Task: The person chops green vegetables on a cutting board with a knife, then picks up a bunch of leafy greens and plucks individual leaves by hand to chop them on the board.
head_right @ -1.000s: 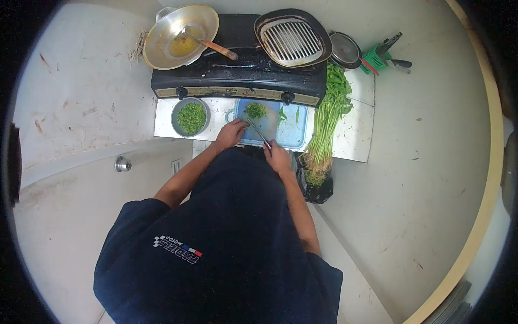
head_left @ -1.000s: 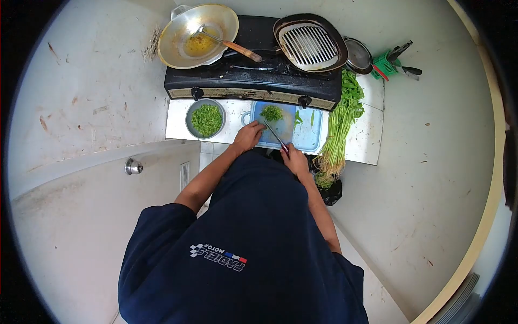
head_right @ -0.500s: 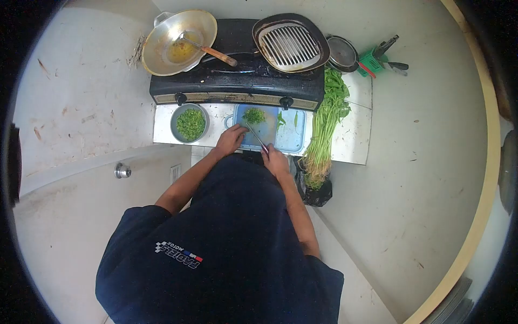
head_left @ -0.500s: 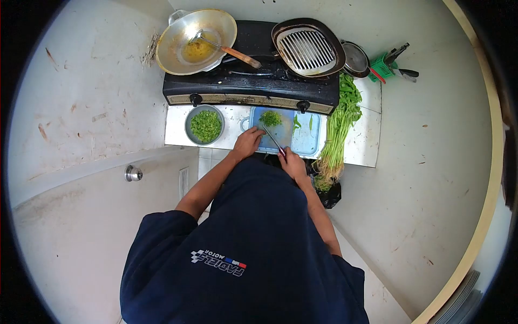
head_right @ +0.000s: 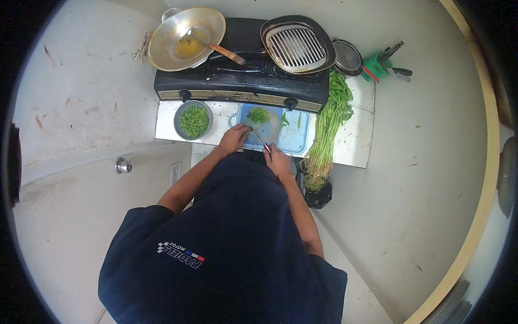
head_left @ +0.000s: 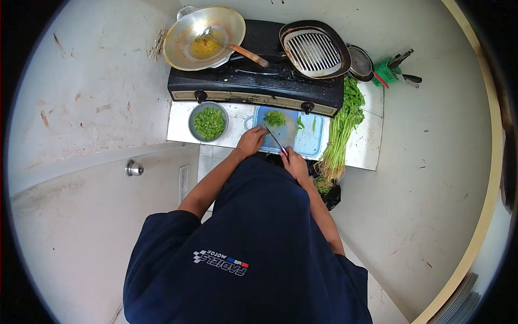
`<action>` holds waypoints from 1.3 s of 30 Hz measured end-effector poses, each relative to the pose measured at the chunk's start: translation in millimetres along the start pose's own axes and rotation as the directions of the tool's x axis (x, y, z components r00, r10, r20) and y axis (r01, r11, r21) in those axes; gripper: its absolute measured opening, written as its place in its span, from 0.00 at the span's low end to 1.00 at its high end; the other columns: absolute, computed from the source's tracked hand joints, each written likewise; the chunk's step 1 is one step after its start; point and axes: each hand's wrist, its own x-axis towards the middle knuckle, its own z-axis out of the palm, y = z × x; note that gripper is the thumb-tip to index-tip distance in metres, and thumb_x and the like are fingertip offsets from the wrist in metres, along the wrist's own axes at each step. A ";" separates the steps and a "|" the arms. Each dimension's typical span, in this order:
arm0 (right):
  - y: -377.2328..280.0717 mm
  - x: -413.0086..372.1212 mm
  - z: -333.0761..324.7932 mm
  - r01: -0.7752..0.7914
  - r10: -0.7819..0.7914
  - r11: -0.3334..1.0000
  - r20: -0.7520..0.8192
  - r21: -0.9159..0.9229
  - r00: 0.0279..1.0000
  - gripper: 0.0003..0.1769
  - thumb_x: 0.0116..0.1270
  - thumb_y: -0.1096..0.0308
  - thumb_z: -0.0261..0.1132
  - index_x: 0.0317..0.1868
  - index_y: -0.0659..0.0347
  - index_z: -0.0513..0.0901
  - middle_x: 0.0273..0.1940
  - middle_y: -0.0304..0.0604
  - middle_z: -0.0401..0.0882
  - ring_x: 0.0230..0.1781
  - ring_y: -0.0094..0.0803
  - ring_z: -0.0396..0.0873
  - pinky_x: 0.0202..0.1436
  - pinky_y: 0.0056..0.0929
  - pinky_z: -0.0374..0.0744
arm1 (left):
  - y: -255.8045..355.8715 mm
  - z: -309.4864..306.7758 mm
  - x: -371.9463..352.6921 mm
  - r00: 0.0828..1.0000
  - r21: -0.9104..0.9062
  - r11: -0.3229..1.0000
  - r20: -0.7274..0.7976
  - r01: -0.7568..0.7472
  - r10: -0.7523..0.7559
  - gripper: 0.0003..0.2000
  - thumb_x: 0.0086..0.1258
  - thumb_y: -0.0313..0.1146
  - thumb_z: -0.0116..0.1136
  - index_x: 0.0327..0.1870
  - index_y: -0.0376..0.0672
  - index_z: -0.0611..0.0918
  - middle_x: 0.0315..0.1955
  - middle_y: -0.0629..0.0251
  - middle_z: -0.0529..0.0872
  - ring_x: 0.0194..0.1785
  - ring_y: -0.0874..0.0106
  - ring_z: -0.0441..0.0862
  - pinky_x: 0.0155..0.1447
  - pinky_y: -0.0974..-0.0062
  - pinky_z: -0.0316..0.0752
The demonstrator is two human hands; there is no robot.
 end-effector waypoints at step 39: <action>-4.0 -7.5 -3.5 -0.039 0.034 0.994 -0.041 -0.106 0.999 0.20 0.77 0.51 0.62 0.50 0.62 0.82 0.34 0.61 0.87 0.36 0.60 0.87 0.42 0.55 0.85 | 4.7 1.8 1.1 1.000 0.005 1.000 -0.010 -0.005 0.005 0.13 0.70 0.24 0.59 0.54 0.40 0.84 0.46 0.52 0.85 0.51 0.48 0.83 0.56 0.55 0.80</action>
